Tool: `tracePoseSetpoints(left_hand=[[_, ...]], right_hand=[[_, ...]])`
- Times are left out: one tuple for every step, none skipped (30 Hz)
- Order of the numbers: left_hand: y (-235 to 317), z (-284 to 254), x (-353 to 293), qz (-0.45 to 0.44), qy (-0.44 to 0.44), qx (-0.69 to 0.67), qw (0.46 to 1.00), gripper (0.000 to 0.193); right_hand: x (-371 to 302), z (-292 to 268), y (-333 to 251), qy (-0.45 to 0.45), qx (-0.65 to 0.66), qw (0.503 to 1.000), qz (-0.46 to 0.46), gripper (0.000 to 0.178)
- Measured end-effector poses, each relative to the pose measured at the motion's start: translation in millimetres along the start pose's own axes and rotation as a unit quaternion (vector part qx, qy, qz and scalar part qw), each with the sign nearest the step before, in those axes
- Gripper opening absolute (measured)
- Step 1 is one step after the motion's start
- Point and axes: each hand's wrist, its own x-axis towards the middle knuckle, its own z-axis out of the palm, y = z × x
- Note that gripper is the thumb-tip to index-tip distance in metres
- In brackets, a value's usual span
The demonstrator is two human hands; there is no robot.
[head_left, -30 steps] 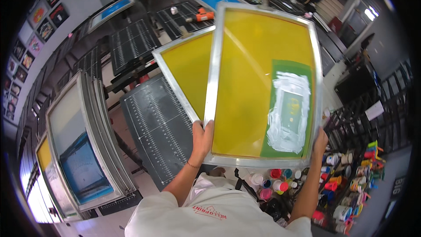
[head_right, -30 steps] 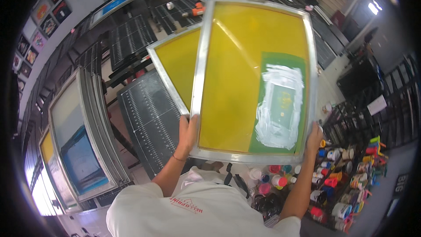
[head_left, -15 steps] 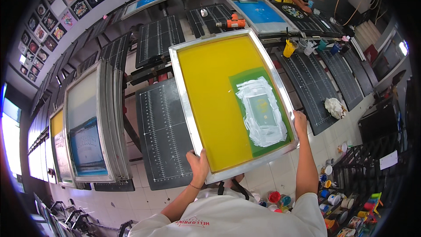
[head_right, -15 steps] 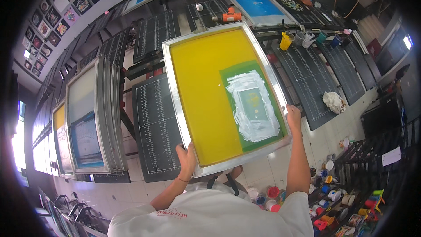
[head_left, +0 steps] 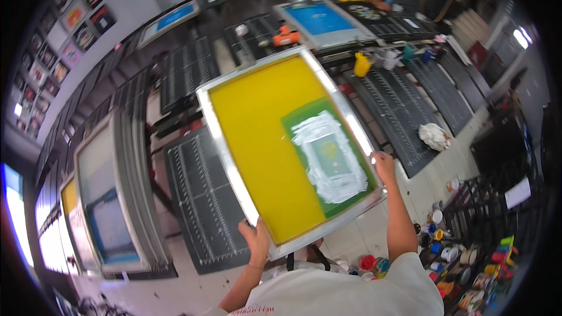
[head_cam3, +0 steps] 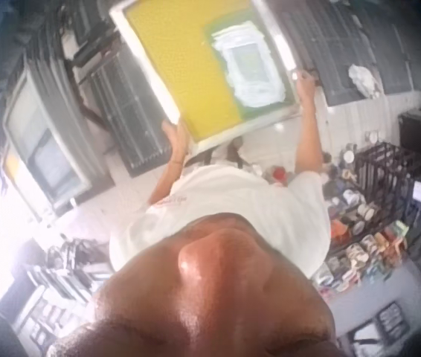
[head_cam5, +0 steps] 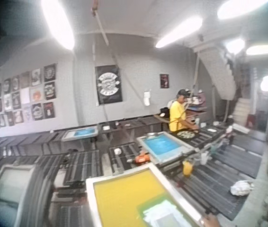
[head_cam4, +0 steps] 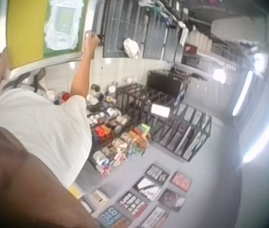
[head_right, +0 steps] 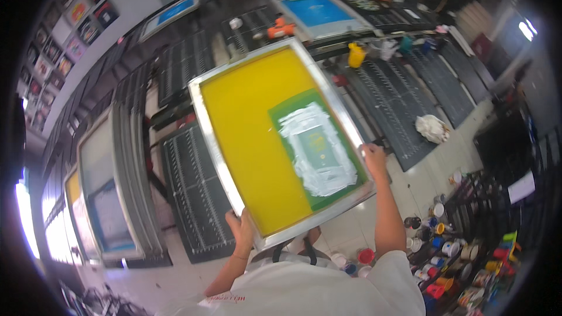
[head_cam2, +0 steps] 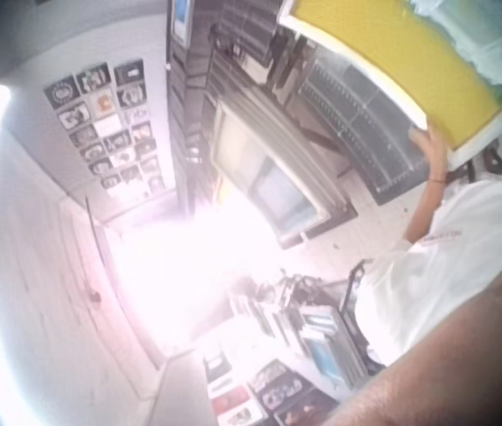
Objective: The person applies various colors of ink to screen-printing frames using spreaders, handling several frames and buckets of ink in a workshop.
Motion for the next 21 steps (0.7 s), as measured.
tracePoseSetpoints(left_hand=[[-0.1, 1.8, 4.7, -0.021, -0.02, -0.054, 0.998, 0.049], [0.4, 0.3, 7.9, -0.041, -0.063, -0.117, 0.99, 0.051], [1.3, -1.4, 12.5, -0.06, -0.114, -0.184, 0.974, 0.053], [3.0, -3.4, 7.9, -0.09, -0.127, -0.197, 0.968, 0.055], [4.2, -8.2, 5.9, -0.097, -0.142, -0.222, 0.96, 0.057], [6.4, -11.6, 8.6, -0.107, -0.144, -0.253, 0.951, 0.059], [9.1, -6.3, 13.5, -0.13, -0.14, -0.236, 0.953, 0.06], [11.7, -7.5, 14.5, -0.158, -0.12, -0.219, 0.955, 0.062], [14.0, -8.8, 16.6, -0.196, -0.09, -0.194, 0.957, 0.063], [17.9, -11.9, 19.1, -0.16, -0.096, -0.169, 0.968, 0.065], [23.1, -15.3, 22.3, -0.134, -0.093, -0.14, 0.977, 0.066], [29.4, -18.1, 25.1, -0.097, -0.084, -0.121, 0.984, 0.068], [37.3, -21.5, 28.8, -0.034, -0.078, -0.078, 0.993, 0.068], [47.6, -24.6, 34.0, 0.042, -0.067, -0.047, 0.996, 0.068], [58.6, -26.5, 37.7, 0.11, -0.054, -0.018, 0.992, 0.069], [70.3, -26.2, 40.4, 0.17, -0.07, -0.013, 0.983, 0.067], [82.6, -22.3, 42.5, 0.222, -0.086, -0.01, 0.971, 0.066], [94.1, -15.5, 42.3, 0.289, -0.106, -0.009, 0.951, 0.065], [105.3, -4.6, 39.9, 0.288, -0.146, -0.033, 0.946, 0.061], [116.0, 10.1, 35.6, 0.3, -0.191, -0.059, 0.933, 0.057], [124.8, 25.4, 27.0, 0.315, -0.246, -0.095, 0.911, 0.054]], right_hand=[[-2.6, -1.1, 4.6, -0.011, 0.013, 1.0, 0.014, 0.042], [-1.8, 2.2, 6.8, 0.012, -0.02, 1.0, 0.005, 0.037], [-6.0, -3.0, 10.8, -0.029, -0.028, 0.999, -0.009, 0.054], [-3.5, 1.8, 10.1, -0.127, -0.227, 0.965, -0.006, 0.074], [-7.6, -2.7, 11.4, -0.135, -0.234, 0.963, -0.001, 0.086], [-9.9, -2.1, 10.5, -0.126, -0.183, 0.975, 0.014, 0.09], [-6.5, -5.5, 6.3, -0.108, -0.124, 0.986, -0.002, 0.087], [-12.8, -7.7, 4.5, -0.085, -0.078, 0.993, -0.021, 0.084], [-16.9, -10.6, 1.2, -0.016, -0.035, 0.999, -0.008, 0.082], [-21.9, -11.7, -3.6, 0.077, 0.002, 0.997, -0.016, 0.079], [-29.3, -15.0, -7.9, 0.172, 0.04, 0.984, 0.007, 0.077], [-44.4, -21.8, -9.1, 0.203, 0.085, 0.975, -0.013, 0.075], [-65.9, -29.6, -8.2, 0.235, 0.133, 0.963, -0.001, 0.072], [-88.2, -36.6, -7.8, 0.27, 0.186, 0.945, -0.006, 0.071], [-113.2, -43.9, -6.4, 0.274, 0.233, 0.933, 0.029, 0.067], [-142.2, -48.6, -3.7, 0.282, 0.224, 0.932, 0.037, 0.066], [-176.2, -53.9, 0.5, 0.294, 0.216, 0.93, 0.043, 0.066], [-212.5, -59.6, 5.1, 0.31, 0.212, 0.925, 0.053, 0.065], [-246.5, -61.8, 8.2, 0.325, 0.196, 0.924, 0.057, 0.057], [-279.7, -61.2, 9.3, 0.347, 0.198, 0.914, 0.072, 0.056], [-313.3, -59.6, 9.1, 0.373, 0.201, 0.902, 0.083, 0.055]])
